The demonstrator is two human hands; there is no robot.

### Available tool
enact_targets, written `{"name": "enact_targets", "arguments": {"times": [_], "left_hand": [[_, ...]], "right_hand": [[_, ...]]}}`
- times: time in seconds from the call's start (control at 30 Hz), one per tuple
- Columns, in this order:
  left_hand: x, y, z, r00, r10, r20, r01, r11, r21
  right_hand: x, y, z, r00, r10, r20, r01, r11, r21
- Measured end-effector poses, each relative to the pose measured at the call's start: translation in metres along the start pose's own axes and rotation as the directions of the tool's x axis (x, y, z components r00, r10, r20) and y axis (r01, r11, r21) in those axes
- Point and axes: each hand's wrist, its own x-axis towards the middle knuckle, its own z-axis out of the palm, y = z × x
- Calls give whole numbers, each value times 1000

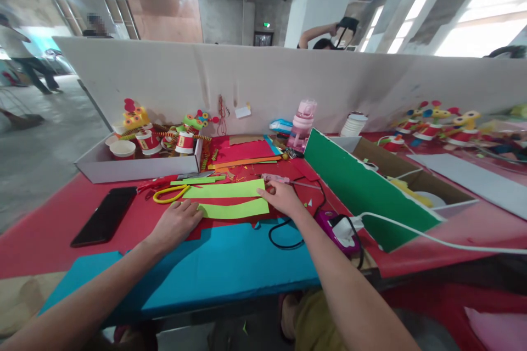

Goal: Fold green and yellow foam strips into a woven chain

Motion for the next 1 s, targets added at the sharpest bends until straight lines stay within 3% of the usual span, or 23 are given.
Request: {"name": "enact_targets", "arguments": {"times": [0.07,0.23,0.37,0.8,1.0], "left_hand": [[0,0,0,1000,3,5,-3,1000,12],[-1,1,-1,1000,13,25,-14,999,32],[-2,1,0,1000,14,14,-15,1000,25],[-1,4,-2,1000,24,-4,-24,1000,-2],[-3,-13,-1,995,-91,45,95,989,-109]], "right_hand": [[1,-2,1,1000,-17,-1,17,999,-28],[0,-5,2,991,94,98,-113,971,211],[-3,-8,1,985,112,132,-148,940,308],[0,-10,1,989,103,109,-130,949,286],[-5,-13,7,976,159,147,-214,809,548]]}}
